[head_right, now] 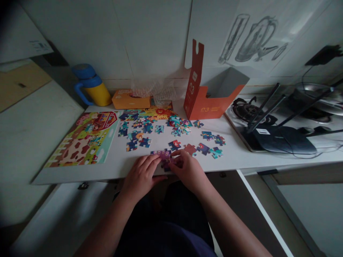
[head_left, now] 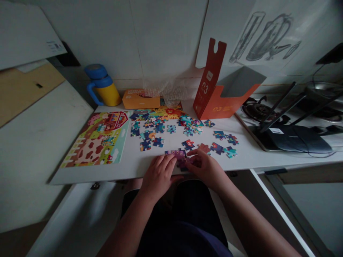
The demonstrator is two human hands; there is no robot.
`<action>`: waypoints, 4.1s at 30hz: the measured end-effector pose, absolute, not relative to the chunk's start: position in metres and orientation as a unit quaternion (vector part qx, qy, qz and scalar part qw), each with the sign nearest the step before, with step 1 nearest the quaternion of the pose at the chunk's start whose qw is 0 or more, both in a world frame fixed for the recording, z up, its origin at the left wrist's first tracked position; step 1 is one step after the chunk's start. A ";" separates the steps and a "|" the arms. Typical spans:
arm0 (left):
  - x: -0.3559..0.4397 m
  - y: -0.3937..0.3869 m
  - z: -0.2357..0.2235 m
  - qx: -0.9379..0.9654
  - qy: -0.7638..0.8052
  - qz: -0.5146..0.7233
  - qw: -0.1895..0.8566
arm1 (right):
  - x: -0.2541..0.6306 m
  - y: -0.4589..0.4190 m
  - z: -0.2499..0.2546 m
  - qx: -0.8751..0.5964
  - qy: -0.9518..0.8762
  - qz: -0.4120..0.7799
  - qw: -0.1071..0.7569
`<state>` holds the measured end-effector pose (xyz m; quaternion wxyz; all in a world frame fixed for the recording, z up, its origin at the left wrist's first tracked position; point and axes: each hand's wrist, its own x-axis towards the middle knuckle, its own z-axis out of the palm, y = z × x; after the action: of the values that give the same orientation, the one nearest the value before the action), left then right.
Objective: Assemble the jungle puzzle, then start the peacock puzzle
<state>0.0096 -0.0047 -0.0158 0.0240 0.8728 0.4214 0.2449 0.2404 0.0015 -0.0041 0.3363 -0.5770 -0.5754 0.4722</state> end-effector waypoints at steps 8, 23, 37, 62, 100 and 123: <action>0.007 -0.004 -0.014 0.851 0.412 0.321 0.060 | 0.238 -0.001 -0.002 -0.588 -0.587 0.451 0.326; 0.002 -0.003 -0.007 0.841 0.382 0.370 0.099 | 0.238 -0.003 0.012 -0.497 -0.553 0.561 0.364; -0.001 -0.002 -0.001 0.826 0.393 0.372 0.155 | 0.228 -0.015 0.000 -0.482 -0.509 0.612 0.365; -0.001 -0.004 -0.006 0.845 0.373 0.366 0.113 | 0.221 -0.012 0.002 -0.543 -0.499 0.543 0.401; 0.009 0.005 -0.010 0.814 0.437 0.371 0.088 | 0.232 0.005 0.018 -0.623 -0.701 0.246 0.245; 0.007 -0.002 0.002 0.879 0.402 0.234 0.100 | 0.220 -0.011 0.016 -0.618 -0.729 0.159 0.248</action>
<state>0.0073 -0.0016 0.0023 0.0999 0.8793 0.4025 0.2344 0.2200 -0.0111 0.0160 0.2481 -0.6176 -0.7293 0.1587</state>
